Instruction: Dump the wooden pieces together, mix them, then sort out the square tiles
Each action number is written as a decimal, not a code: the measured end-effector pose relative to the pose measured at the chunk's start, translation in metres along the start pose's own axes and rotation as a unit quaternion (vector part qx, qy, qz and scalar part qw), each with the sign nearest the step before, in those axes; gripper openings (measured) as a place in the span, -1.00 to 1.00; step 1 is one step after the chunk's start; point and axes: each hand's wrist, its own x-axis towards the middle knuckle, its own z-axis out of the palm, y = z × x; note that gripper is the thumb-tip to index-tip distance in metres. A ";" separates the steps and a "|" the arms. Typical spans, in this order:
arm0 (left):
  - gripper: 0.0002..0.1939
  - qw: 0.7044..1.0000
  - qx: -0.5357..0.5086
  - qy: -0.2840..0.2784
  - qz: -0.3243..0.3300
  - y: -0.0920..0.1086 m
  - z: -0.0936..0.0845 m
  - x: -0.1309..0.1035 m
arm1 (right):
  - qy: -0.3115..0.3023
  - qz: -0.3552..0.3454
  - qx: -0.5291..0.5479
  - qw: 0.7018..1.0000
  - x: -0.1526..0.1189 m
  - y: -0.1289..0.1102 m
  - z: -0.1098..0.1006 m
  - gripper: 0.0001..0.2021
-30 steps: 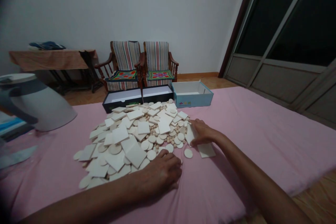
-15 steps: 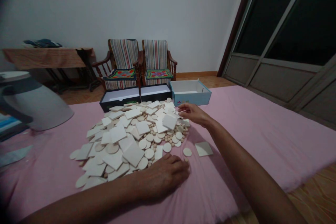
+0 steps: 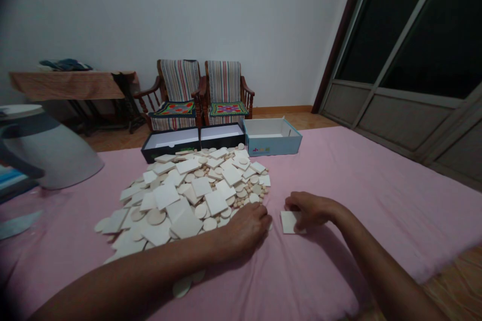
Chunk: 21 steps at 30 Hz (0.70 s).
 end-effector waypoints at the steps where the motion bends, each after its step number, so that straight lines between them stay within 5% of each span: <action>1: -0.92 1.000 0.002 0.003 -0.003 0.000 0.001 0.001 | -0.006 -0.020 0.033 0.999 0.000 0.002 -0.003 -0.73; 4: -0.94 1.000 -0.012 0.001 -0.012 -0.003 -0.002 0.000 | 0.001 -0.088 0.169 0.982 0.009 0.008 -0.014 -0.82; 8: -0.90 0.998 -0.028 0.037 -0.034 -0.018 -0.022 -0.009 | 0.100 -0.096 0.292 0.946 0.044 -0.006 -0.022 -0.71; 14: -0.75 0.970 0.062 0.136 -0.190 -0.070 -0.050 -0.047 | 0.218 -0.153 0.390 0.882 0.096 -0.049 -0.022 -0.60; 17: -0.61 0.954 0.071 0.201 -0.209 -0.091 -0.052 -0.076 | 0.287 -0.089 0.287 0.910 0.109 -0.041 -0.021 -0.63; 21: -0.72 0.965 0.046 0.190 -0.173 -0.087 -0.046 -0.109 | 0.318 0.072 0.157 0.932 0.120 -0.017 -0.012 -0.42</action>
